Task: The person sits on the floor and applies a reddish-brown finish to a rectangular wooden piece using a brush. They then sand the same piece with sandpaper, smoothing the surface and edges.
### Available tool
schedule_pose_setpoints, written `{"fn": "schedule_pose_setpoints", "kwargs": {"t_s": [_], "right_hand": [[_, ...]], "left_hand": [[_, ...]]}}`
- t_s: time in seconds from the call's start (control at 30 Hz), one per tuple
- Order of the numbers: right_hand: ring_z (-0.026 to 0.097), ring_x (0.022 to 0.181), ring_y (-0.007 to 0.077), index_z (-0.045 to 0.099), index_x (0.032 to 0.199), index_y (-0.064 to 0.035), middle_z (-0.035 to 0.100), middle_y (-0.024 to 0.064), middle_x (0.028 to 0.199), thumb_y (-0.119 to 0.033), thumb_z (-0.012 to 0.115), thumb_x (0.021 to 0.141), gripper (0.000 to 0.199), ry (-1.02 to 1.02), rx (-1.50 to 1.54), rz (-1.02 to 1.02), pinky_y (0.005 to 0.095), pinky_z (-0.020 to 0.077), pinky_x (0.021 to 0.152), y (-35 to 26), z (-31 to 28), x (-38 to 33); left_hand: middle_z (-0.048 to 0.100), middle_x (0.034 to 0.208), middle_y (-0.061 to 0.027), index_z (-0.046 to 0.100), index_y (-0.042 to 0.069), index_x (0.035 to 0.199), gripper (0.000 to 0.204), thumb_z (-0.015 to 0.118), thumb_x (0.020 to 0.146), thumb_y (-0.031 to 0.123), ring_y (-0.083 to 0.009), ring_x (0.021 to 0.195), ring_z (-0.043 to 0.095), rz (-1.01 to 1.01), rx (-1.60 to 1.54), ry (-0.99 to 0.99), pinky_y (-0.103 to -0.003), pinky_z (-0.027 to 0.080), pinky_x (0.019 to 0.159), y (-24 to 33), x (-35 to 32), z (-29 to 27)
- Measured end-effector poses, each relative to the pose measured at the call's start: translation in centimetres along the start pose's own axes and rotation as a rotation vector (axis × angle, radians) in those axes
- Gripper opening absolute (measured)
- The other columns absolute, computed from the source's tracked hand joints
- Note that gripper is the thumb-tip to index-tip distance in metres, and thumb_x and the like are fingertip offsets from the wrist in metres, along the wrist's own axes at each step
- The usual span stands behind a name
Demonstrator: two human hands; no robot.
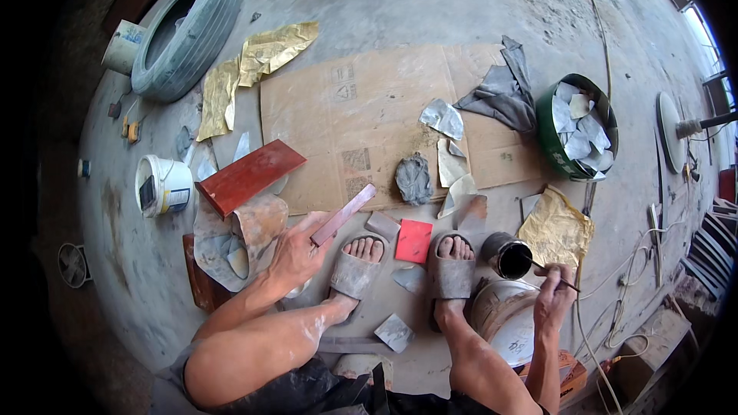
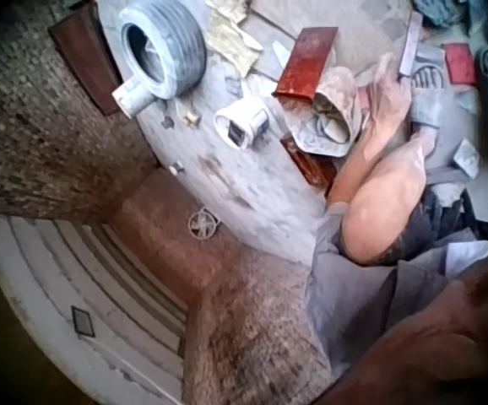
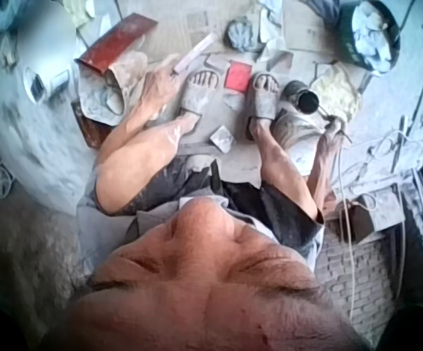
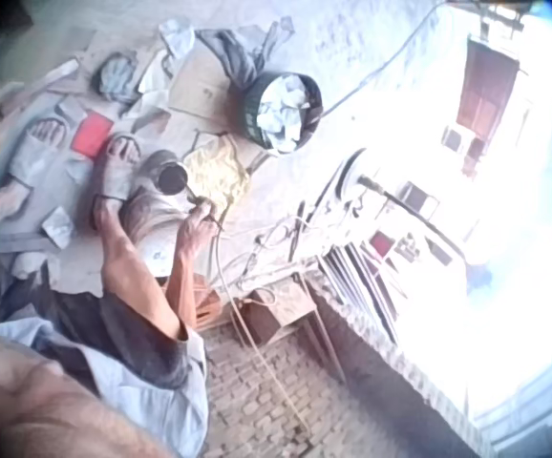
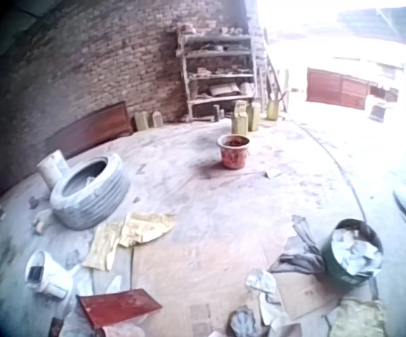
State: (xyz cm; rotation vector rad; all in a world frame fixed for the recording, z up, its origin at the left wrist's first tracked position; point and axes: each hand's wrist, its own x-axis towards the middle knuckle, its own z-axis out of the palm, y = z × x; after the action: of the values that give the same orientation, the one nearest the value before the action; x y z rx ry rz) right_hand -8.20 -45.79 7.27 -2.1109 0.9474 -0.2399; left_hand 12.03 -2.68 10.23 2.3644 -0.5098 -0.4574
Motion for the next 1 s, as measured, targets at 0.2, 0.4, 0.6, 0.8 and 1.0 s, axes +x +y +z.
{"fn": "schedule_pose_setpoints", "kwargs": {"t_s": [0.2, 0.4, 0.6, 0.8, 1.0], "right_hand": [[0.043, 0.054, 0.0058, 0.06, 0.1, -0.0109, 0.066, 0.0034, 0.073, -0.027, 0.046, 0.107, 0.023, 0.35, 0.692, 0.329, 0.0207, 0.0306, 0.047, 2.3, -2.3, -0.8], [0.05, 0.067, 0.011, 0.066, 0.104, -0.0105, 0.062, -0.0011, 0.077, -0.024, 0.058, 0.101, 0.016, 0.167, 1.423, 0.405, 0.027, 0.0387, 0.059, -2.3, -1.4, -0.6], [0.055, 0.069, 0.0191, 0.068, 0.116, -0.0063, 0.071, 0.01, 0.089, -0.027, 0.053, 0.101, 0.03, -0.278, 1.561, 0.357, 0.0317, 0.0455, 0.063, -11.2, 3.0, -1.6], [0.07, 0.077, 0.0269, 0.065, 0.121, 0.0012, 0.076, 0.0263, 0.108, -0.033, 0.048, 0.111, 0.04, -0.547, 1.348, 0.002, 0.0342, 0.0574, 0.075, -12.8, 5.8, -2.6], [0.069, 0.075, 0.0251, 0.063, 0.121, 0.0013, 0.073, 0.0243, 0.101, -0.03, 0.053, 0.11, 0.034, -0.483, 0.805, -0.67, 0.0362, 0.0558, 0.067, -15.3, 8.3, -2.5]], "left_hand": [[0.07, 0.117, -0.024, 0.06, 0.008, 0.144, 0.055, 0.068, 0.09, 0.003, -0.0455, 0.105, 0.068, 0.073, -0.091, -0.036, -0.048, 0.057, 0.088, 1.1, 0.7, -1.0], [0.069, 0.121, -0.0301, 0.06, 0.002, 0.142, 0.057, 0.069, 0.086, -0.005, -0.0431, 0.105, 0.072, 0.307, -0.186, 0.087, -0.044, 0.059, 0.083, 2.5, 3.0, -0.8], [0.068, 0.077, -0.0135, 0.069, -0.004, 0.116, 0.022, 0.065, 0.095, 0.002, -0.0171, 0.07, 0.066, 0.11, -0.373, 0.146, -0.034, 0.053, 0.067, 4.5, 2.5, 1.2], [0.073, 0.108, -0.0248, 0.064, 0.0, 0.137, 0.048, 0.064, 0.089, -0.005, -0.0344, 0.089, 0.076, 0.154, -0.305, 0.185, -0.039, 0.059, 0.075, 3.6, 3.0, 1.5], [0.072, 0.123, -0.0233, 0.064, 0.003, 0.14, 0.054, 0.062, 0.087, -0.008, -0.0333, 0.095, 0.077, 0.088, -0.283, 0.198, -0.037, 0.06, 0.078, 2.8, 2.9, 2.3]]}}
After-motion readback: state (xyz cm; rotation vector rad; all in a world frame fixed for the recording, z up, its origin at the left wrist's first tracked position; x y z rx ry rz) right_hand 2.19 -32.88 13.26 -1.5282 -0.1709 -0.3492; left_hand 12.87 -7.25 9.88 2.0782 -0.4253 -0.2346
